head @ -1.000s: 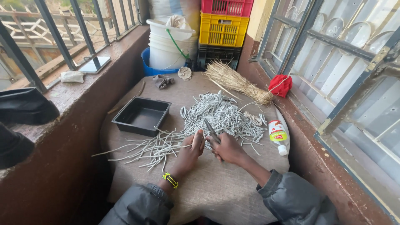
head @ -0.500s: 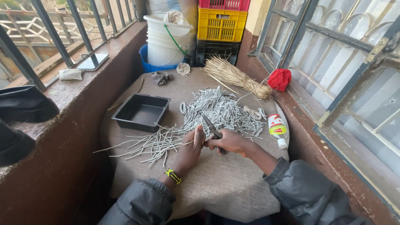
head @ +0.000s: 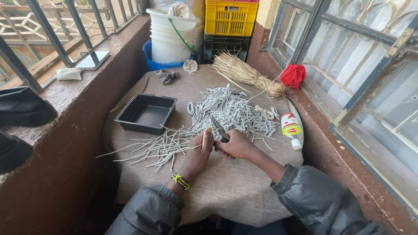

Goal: Cutting thin metal wires into smaller pieces using a pair of wire cutters.

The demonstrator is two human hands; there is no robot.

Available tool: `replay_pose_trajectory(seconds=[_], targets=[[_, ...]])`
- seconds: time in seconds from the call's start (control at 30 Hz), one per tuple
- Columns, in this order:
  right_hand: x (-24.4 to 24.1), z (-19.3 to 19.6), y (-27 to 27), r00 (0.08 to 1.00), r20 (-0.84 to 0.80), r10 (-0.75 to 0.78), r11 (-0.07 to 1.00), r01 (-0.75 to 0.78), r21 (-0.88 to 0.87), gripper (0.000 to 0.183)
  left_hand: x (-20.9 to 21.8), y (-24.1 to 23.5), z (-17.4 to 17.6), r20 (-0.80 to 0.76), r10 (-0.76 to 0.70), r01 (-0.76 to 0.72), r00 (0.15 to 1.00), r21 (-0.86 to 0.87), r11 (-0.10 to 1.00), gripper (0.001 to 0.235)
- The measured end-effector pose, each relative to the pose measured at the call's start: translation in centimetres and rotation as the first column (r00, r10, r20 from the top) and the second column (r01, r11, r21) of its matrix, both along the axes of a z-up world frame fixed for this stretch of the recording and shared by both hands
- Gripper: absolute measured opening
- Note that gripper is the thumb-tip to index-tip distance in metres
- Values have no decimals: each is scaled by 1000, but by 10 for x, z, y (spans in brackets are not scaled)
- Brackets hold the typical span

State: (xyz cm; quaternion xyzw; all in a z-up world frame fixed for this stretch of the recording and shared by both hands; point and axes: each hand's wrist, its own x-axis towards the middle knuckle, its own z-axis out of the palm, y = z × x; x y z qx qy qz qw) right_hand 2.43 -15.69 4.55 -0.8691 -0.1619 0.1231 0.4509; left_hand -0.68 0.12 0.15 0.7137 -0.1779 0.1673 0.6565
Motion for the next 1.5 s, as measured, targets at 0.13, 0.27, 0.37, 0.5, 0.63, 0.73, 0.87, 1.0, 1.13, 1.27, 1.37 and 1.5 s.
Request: replay_pose_trajectory(seconds=[0.13, 0.27, 0.37, 0.5, 0.63, 0.73, 0.87, 1.0, 1.13, 1.27, 1.37, 1.5], targets=[[-9, 12, 1, 999, 34, 16, 986, -10, -165, 32, -2, 0, -1, -26, -32, 32, 999, -5, 999, 61], [-15, 10, 4, 993, 110, -28, 988, 45, -149, 38, 5, 3, -8, -11, -39, 38, 999, -10, 999, 61], [-21, 13, 3, 991, 114, -65, 996, 71, -53, 40, 6, 1, -9, -19, -53, 52, 998, -23, 998, 61], [-18, 10, 0, 998, 61, -33, 993, 26, 111, 37, 7, 2, -7, -30, -49, 49, 998, 9, 999, 59], [-18, 11, 4, 992, 117, -56, 998, 53, 30, 40, 13, 0, -16, -12, -48, 48, 999, 2, 999, 62], [-17, 10, 5, 990, 121, -73, 997, 73, 11, 39, 9, -1, -11, -19, -50, 50, 999, 1, 999, 61], [-12, 2, 6, 984, 120, -131, 991, 126, 48, 36, -1, -3, 3, -19, -28, 29, 999, 38, 999, 62], [-11, 2, 1, 986, 109, -124, 990, 116, 75, 36, -1, -2, 7, -39, -7, 9, 999, 72, 997, 62], [-10, -3, -3, 994, 65, -83, 992, 77, 97, 34, -4, -4, 5, -29, -6, 8, 1000, 42, 999, 63], [-19, 3, -5, 997, -70, 12, 952, 10, 307, 30, -17, -10, 23, -23, 30, -28, 999, 64, 998, 61], [-19, 3, -2, 1000, -5, -23, 982, 24, 187, 33, -11, -7, 15, -10, 48, -47, 999, 83, 995, 59], [-16, 1, 7, 989, 121, -86, 996, 87, -3, 47, 6, 2, -7, 14, 71, -72, 997, 105, 992, 59]])
